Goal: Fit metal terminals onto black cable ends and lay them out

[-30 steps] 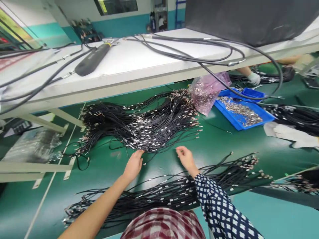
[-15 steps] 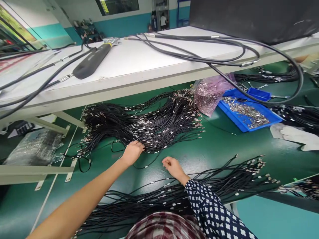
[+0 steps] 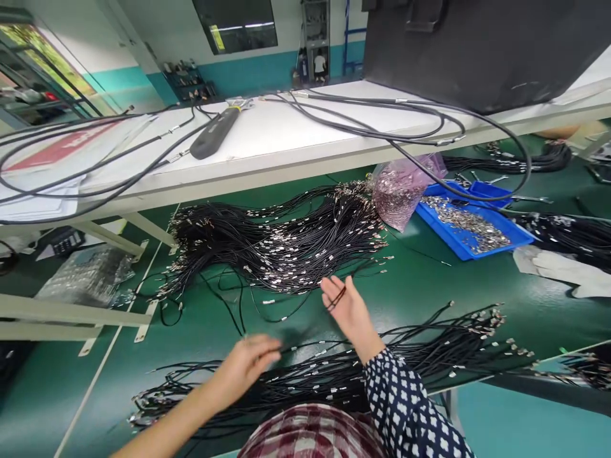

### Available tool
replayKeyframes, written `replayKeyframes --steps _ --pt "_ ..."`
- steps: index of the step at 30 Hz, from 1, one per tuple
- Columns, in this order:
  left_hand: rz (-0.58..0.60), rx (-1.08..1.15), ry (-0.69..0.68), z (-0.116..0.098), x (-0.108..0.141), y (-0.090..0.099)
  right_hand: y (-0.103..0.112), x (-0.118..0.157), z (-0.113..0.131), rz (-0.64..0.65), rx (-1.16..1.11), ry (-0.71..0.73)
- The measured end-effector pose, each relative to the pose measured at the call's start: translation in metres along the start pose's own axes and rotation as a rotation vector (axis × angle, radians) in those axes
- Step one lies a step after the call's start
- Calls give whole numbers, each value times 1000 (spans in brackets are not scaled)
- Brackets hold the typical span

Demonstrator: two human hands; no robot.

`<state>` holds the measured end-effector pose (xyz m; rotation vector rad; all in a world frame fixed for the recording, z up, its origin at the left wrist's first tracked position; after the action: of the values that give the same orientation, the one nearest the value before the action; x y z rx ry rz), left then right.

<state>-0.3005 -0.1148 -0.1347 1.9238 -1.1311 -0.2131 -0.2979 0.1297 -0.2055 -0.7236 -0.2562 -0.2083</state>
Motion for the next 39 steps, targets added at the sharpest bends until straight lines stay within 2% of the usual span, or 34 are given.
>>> replayKeyframes --steps 2,4,6,8,10,12,14,16,17,19,21,24,26,28,30,33,37,39 --pt "88 55 44 8 28 -36 20 -4 11 -95 -58 63" --pt "136 84 107 24 51 -64 34 -3 19 -155 -78 120" --pt "165 107 164 40 65 -80 33 5 24 -163 -67 166" --pt "192 139 182 48 67 -81 15 19 26 -111 -27 182" --pt "210 182 153 39 56 -66 -17 35 24 2 31 157" --pt "166 258 97 14 36 -36 -54 51 18 155 97 102" --pt "-23 465 34 -21 13 6 -87 66 10 316 163 44" --pt "-208 598 5 -56 -5 44 -111 78 3 443 229 1" --pt "-291 633 -14 -71 -11 60 -118 82 -1 484 277 -9" --pt "-362 688 -54 -96 -20 78 -127 88 -7 513 399 -13" --pt "-415 761 -20 -106 -22 83 -129 91 -10 496 507 -13" --pt "-395 961 71 -103 -19 73 -129 95 -1 468 635 12" --pt "-366 1058 44 -100 -17 67 -128 95 17 439 751 80" --pt "-391 1087 -26 -99 -14 68 -127 94 41 379 855 173" --pt "-386 1119 -81 -99 -12 70 -130 94 66 379 894 268" --pt "-310 1262 -94 -102 -9 72 -143 93 93 456 883 386" --pt "-197 1488 -115 -107 -3 72 -152 84 115 340 844 399" --pt "-97 1588 -151 -111 -1 69 -158 80 121 354 832 397"
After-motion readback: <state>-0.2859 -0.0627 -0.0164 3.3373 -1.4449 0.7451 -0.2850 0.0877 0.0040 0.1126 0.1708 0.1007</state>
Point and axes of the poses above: each hand's wrist, its own x-axis away from the middle knuckle, its own y-axis out of the back of the hand, z = x × y, the point moved 4 cm from there along -x, towards the middle knuckle, and after that the axes turned 7 degrees about z, right-handed, at the moved point
